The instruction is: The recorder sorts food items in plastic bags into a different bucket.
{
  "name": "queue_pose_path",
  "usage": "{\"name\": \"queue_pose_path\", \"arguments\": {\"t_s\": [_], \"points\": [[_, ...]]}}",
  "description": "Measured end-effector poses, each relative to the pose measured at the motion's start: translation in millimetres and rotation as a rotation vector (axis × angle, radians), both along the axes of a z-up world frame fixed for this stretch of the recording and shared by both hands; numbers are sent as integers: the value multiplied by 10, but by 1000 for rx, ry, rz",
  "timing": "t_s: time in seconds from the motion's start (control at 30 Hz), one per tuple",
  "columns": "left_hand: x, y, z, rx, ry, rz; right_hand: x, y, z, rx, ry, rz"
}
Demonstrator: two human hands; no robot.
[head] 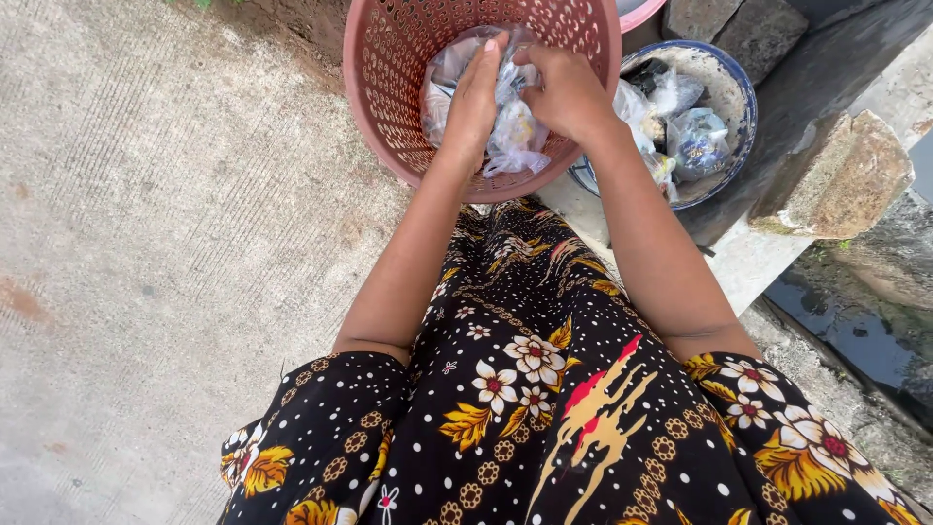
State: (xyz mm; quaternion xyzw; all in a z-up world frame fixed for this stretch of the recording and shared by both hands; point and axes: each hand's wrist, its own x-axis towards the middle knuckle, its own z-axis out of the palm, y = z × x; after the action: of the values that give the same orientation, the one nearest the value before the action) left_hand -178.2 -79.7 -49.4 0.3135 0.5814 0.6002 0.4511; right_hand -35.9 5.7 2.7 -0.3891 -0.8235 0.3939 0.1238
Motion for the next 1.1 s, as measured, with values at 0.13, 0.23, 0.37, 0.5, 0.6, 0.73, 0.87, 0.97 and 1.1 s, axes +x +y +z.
{"name": "queue_pose_path", "arguments": {"t_s": [0.13, 0.23, 0.37, 0.5, 0.6, 0.73, 0.87, 0.97, 1.1], "points": [[-63, -119, 296, -247, 386, -101, 2, -39, -245, 155, -160, 155], [-109, -180, 332, -412, 702, -237, -54, -89, -186, 130, -418, 206], [-113, -207, 314, -451, 857, -326, -89, -140, -31, 39, -581, 262], [-143, -189, 294, -519, 866, -393, -75, -118, -226, 106, -652, 377], [-188, -191, 224, -523, 855, -419, -68, -99, -413, 130, -667, 429], [-266, -235, 65, -503, 866, -442, -90, -91, -627, 183, -710, 482], [-307, -285, 97, -508, 847, -457, -140, -86, -694, 212, -777, 498], [-332, -313, 127, -529, 834, -499, -145, -83, -667, 167, -806, 482], [-331, -316, 108, -554, 841, -568, -125, -58, -498, 81, -517, 404]]}}
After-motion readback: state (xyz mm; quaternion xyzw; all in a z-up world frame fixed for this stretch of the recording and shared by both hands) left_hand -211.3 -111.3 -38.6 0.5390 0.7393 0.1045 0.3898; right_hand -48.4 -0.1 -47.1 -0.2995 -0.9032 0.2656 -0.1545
